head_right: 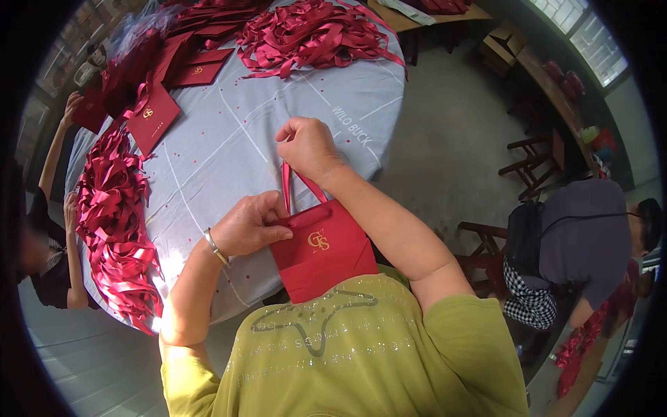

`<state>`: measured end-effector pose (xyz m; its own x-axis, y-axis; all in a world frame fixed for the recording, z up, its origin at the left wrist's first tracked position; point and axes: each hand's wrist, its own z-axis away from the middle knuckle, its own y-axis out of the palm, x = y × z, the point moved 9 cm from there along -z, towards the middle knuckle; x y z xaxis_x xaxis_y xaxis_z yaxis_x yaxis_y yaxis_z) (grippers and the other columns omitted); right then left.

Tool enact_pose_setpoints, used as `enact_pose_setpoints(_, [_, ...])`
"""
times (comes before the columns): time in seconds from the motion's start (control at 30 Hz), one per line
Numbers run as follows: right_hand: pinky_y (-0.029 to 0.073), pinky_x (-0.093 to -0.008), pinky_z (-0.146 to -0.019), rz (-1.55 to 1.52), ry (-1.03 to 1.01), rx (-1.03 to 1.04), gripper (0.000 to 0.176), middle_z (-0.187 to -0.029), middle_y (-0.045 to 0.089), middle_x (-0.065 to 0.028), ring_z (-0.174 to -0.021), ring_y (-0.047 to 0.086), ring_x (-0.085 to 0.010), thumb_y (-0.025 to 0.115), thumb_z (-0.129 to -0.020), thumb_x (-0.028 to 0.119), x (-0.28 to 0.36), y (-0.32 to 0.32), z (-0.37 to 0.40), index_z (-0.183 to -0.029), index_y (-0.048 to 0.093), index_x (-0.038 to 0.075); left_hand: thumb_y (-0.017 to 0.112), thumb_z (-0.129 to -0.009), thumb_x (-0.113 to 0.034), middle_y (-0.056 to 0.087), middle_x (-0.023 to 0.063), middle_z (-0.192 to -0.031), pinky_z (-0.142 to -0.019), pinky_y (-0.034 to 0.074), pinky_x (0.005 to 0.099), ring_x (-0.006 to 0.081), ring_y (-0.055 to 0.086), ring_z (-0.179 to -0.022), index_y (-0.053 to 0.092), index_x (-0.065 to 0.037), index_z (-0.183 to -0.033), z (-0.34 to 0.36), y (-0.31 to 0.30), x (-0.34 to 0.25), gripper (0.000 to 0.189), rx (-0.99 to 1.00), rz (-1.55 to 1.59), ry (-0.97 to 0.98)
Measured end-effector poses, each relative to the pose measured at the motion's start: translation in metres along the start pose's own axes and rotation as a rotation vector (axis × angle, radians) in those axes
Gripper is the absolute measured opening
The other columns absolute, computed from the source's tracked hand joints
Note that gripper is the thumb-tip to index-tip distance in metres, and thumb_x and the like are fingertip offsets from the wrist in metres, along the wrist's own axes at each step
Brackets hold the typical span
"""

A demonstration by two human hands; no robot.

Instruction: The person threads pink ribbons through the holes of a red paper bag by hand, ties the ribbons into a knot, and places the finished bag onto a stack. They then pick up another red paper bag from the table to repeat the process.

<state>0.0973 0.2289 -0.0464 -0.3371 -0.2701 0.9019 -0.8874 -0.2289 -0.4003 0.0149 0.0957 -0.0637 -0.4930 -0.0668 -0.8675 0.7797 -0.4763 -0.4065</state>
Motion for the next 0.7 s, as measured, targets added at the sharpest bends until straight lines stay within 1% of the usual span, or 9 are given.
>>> enact_pose_setpoints(0.1, [0.052,-0.0284,-0.058,0.048,-0.091,-0.029,0.016,-0.073,0.066,-0.0091,-0.063,0.063,-0.0149,0.066,-0.071,0.003,0.006,-0.002,0.001,-0.086,0.067,-0.002,0.077,-0.077,-0.012,0.065,0.0097,-0.070,-0.061,0.047,0.0319,0.0183,0.062,-0.064,0.053,-0.004,-0.086,0.001,-0.001,-0.004,0.027,-0.017,0.003,0.032])
enact_pose_setpoints(0.27, [0.052,-0.0278,-0.055,0.065,-0.076,-0.023,0.017,-0.073,0.066,-0.0082,-0.063,0.063,-0.0141,0.068,-0.073,0.004,0.008,-0.008,0.001,-0.088,0.065,-0.002,0.077,-0.077,-0.014,0.068,0.0120,-0.074,-0.064,0.050,0.0329,0.0219,0.066,-0.070,0.055,-0.002,-0.089,0.003,-0.004,-0.007,0.028,-0.044,0.001,0.028])
enact_pose_setpoints(0.3, [0.051,-0.0284,-0.054,-0.083,0.047,0.055,0.017,-0.074,0.067,-0.0086,-0.063,0.065,-0.0150,0.070,-0.074,0.007,0.000,-0.005,0.002,-0.088,0.065,-0.001,0.077,-0.077,-0.014,0.068,0.0120,-0.074,-0.064,0.050,0.0329,0.0219,0.066,-0.070,0.055,-0.002,-0.089,0.004,-0.005,-0.009,0.028,-0.047,-0.003,0.029])
enact_pose_setpoints(0.33, [0.051,-0.0291,-0.052,-0.229,0.170,0.133,0.019,-0.076,0.068,-0.0090,-0.063,0.067,-0.0159,0.072,-0.075,0.011,-0.006,-0.002,0.004,-0.088,0.065,-0.001,0.076,-0.079,-0.011,0.066,0.0084,-0.074,-0.063,0.049,0.0295,0.0151,0.061,-0.070,0.054,-0.002,-0.090,0.005,-0.006,-0.012,0.026,-0.055,-0.040,0.021])
enact_pose_setpoints(0.37, [0.050,-0.0274,-0.050,-0.196,0.136,0.121,0.021,-0.077,0.068,-0.0078,-0.063,0.066,-0.0140,0.072,-0.078,0.015,0.001,-0.012,0.005,-0.090,0.065,-0.001,0.076,-0.081,-0.008,0.065,0.0048,-0.075,-0.062,0.048,0.0261,0.0082,0.057,-0.069,0.053,-0.002,-0.091,0.007,-0.007,-0.014,0.025,-0.064,-0.074,0.011])
enact_pose_setpoints(0.5, [0.045,-0.0209,-0.051,-0.161,0.034,-0.027,0.024,-0.080,0.067,-0.0048,-0.063,0.062,-0.0077,0.069,-0.087,0.022,0.017,-0.075,0.028,-0.095,0.065,-0.001,0.075,-0.082,-0.009,0.066,0.0064,-0.076,-0.064,0.049,0.0270,0.0096,0.058,-0.070,0.054,-0.001,-0.093,0.007,-0.008,-0.013,0.025,-0.075,-0.065,0.047])
enact_pose_setpoints(0.6, [0.045,-0.0222,-0.054,-0.090,0.181,0.055,0.022,-0.076,0.064,-0.0020,-0.060,0.059,-0.0076,0.067,-0.089,0.023,-0.018,-0.107,0.068,-0.090,0.065,0.001,0.072,-0.085,-0.009,0.065,0.0043,-0.075,-0.063,0.048,0.0259,0.0090,0.057,-0.070,0.054,0.000,-0.095,0.008,-0.008,-0.013,0.021,-0.089,-0.013,0.097])
enact_pose_setpoints(0.63, [0.046,-0.0227,-0.053,-0.091,0.265,0.099,0.021,-0.075,0.064,-0.0006,-0.060,0.059,-0.0074,0.067,-0.089,0.022,-0.027,-0.112,0.088,-0.086,0.065,0.001,0.071,-0.085,-0.011,0.066,0.0071,-0.075,-0.063,0.049,0.0285,0.0135,0.061,-0.070,0.055,0.000,-0.093,0.008,-0.009,-0.010,0.021,-0.086,0.061,0.082])
enact_pose_setpoints(0.7, [0.049,-0.0246,-0.062,-0.203,0.439,0.216,0.029,-0.087,0.066,-0.0031,-0.072,0.062,-0.0108,0.068,-0.090,0.028,-0.069,-0.110,0.133,-0.100,0.064,0.002,0.070,-0.085,-0.014,0.068,0.0098,-0.075,-0.063,0.050,0.0310,0.0180,0.065,-0.070,0.056,0.000,-0.092,0.008,-0.010,-0.012,0.021,-0.084,0.149,0.066])
